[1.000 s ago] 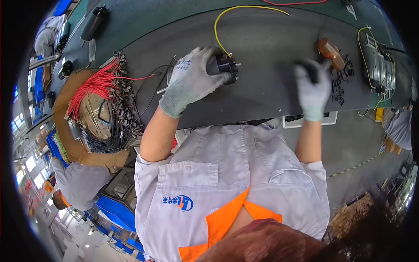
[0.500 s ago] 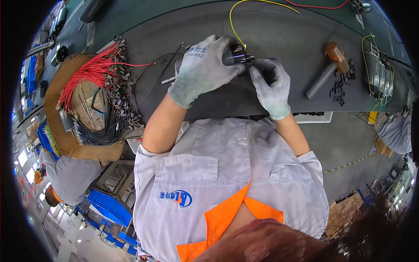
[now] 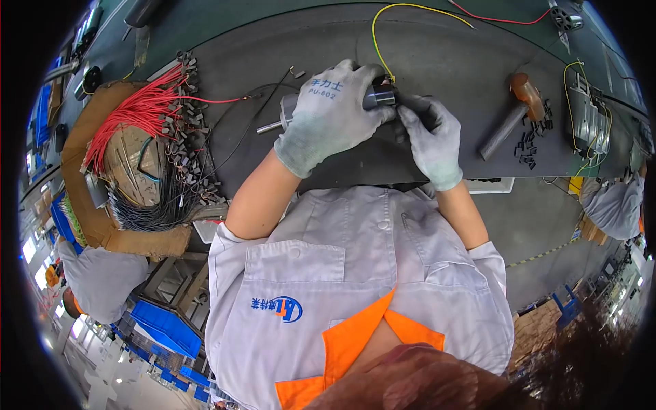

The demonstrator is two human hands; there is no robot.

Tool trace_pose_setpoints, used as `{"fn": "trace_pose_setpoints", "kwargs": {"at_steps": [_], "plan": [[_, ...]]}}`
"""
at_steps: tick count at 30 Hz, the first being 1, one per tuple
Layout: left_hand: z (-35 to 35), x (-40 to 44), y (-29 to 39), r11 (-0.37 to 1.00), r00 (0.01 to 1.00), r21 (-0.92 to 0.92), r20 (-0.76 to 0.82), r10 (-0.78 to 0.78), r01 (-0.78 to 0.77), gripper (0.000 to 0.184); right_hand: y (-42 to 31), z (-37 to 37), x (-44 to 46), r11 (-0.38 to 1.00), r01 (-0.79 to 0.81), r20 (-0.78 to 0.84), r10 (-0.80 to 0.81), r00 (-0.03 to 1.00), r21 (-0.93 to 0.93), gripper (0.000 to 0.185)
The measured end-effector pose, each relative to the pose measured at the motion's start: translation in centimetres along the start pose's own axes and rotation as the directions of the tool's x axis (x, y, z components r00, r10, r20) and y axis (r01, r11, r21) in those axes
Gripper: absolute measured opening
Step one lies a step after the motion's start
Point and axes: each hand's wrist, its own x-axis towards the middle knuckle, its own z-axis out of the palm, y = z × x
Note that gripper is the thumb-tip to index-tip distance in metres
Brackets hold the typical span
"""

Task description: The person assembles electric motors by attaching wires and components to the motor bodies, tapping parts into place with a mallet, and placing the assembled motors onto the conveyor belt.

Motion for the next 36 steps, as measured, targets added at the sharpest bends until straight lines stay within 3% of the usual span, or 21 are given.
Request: {"fn": "trace_pose_setpoints", "kwargs": {"at_steps": [2,3,5,6,9,13,18,21,23,25,26,29,31,33,35,36], "plan": [[0.7,-0.6,-0.1,0.999,0.999,-0.021,-0.018,0.040,-0.041,0.059,0.4,0.1,-0.2,0.999,-0.033,-0.011,0.032,0.999,-0.015,0.015],[0.9,-1.1,0.0,0.984,0.969,0.091,-0.180,0.168,-0.153,0.053,1.3,0.3,0.1,0.985,0.119,-0.038,-0.125,0.991,-0.125,0.016],[1.2,-1.9,-0.1,0.882,0.782,0.352,-0.431,0.450,-0.313,0.041,2.4,0.5,0.6,0.852,0.388,-0.046,-0.430,0.902,-0.350,0.017],[1.5,-2.3,-0.8,0.876,0.781,0.355,-0.420,0.462,-0.327,0.041,2.3,0.1,0.6,0.855,0.383,-0.063,-0.430,0.901,-0.349,0.017],[2.5,-3.7,-3.6,0.893,0.804,0.206,-0.389,0.449,-0.399,0.023,-0.7,-0.3,1.2,0.669,0.469,0.123,-0.496,0.859,-0.577,0.022],[1.3,-3.1,-3.0,0.886,0.848,0.147,-0.258,0.463,-0.439,0.013,-1.0,0.0,1.4,0.554,0.403,0.199,-0.392,0.898,-0.728,0.025],[1.0,-2.4,-2.1,0.917,0.855,0.147,-0.333,0.398,-0.370,0.011,-0.5,1.3,1.2,0.656,0.345,0.007,-0.460,0.888,-0.672,0.026],[0.7,-2.6,-1.9,0.933,0.881,0.077,-0.311,0.356,-0.350,0.009,-1.2,-3.3,1.8,0.510,0.589,0.205,-0.622,0.756,-0.627,0.029],[0.7,-2.4,-1.8,0.934,0.878,0.078,-0.321,0.356,-0.350,0.010,-1.5,-8.7,0.8,0.348,0.160,-0.109,-0.640,0.761,-0.924,0.041],[0.8,-2.5,-1.8,0.938,0.876,0.076,-0.337,0.344,-0.339,0.012,-0.1,-14.9,0.0,0.275,-0.273,-0.382,-0.518,0.765,-0.922,0.054],[0.8,-2.4,-1.9,0.940,0.876,0.072,-0.345,0.338,-0.334,0.012,0.2,-14.8,-0.1,0.268,-0.268,-0.373,-0.521,0.768,-0.925,0.054],[0.8,-2.1,-2.2,0.941,0.868,0.052,-0.374,0.328,-0.333,0.010,1.1,-14.1,-2.2,0.620,-0.281,-0.449,-0.130,0.884,-0.733,0.069],[1.1,-2.2,-2.4,0.939,0.864,0.058,-0.376,0.334,-0.338,0.011,1.4,-11.7,-3.6,0.843,-0.183,-0.429,-0.062,0.901,-0.505,0.073],[0.8,-1.8,-2.7,0.931,0.837,0.104,-0.411,0.360,-0.350,0.012,5.4,-8.3,-7.2,0.905,-0.145,-0.131,0.100,0.986,-0.399,0.075],[0.3,-1.6,-3.0,0.929,0.835,0.111,-0.412,0.365,-0.352,0.011,4.3,-4.6,-7.8,0.909,-0.234,0.072,0.274,0.959,-0.344,0.071],[0.4,-1.6,-3.1,0.928,0.838,0.089,-0.405,0.365,-0.361,0.011,4.1,-4.7,-7.3,0.913,-0.220,0.084,0.263,0.961,-0.345,0.071]]}}
